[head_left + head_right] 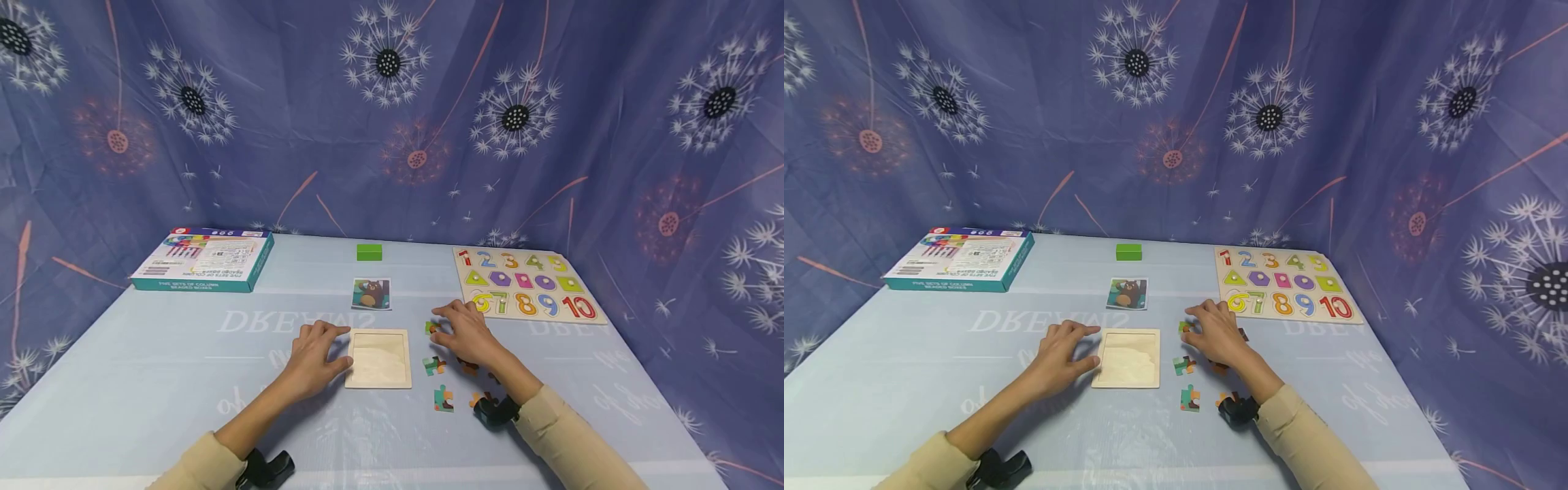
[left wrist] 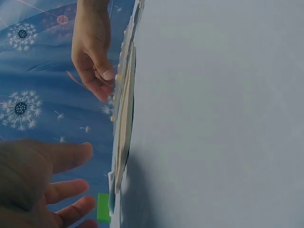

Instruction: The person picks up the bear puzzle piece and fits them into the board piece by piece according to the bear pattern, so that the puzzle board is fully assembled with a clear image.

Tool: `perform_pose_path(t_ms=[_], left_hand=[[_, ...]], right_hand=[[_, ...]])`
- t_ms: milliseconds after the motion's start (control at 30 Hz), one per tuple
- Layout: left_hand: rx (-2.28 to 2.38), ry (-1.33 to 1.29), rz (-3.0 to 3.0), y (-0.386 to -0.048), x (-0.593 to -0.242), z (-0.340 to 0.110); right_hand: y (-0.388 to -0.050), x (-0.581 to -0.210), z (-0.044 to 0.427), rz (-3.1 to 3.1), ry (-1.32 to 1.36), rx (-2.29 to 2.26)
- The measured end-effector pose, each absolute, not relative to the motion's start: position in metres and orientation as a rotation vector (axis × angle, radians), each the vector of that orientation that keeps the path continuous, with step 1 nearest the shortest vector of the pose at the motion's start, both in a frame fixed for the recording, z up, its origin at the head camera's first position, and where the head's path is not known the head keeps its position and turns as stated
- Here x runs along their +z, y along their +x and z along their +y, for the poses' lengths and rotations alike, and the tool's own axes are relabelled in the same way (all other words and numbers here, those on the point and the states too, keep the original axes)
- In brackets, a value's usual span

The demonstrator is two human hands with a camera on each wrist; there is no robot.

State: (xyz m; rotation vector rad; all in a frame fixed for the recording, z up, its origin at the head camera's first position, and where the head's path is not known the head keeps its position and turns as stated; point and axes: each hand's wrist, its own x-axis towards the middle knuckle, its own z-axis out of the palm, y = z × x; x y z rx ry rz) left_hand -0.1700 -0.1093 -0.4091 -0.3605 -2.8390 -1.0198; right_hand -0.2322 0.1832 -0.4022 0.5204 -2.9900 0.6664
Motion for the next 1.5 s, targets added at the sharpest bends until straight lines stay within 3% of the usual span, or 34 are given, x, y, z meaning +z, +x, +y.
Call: perform_pose_path(t_ms=[1500], left_hand=[[-1.180,-0.344,-2.849,-0.172,-0.421,-0.111]], right_hand=[[-0.244,-0.419,0.189,-3.014,0.426,0.652]])
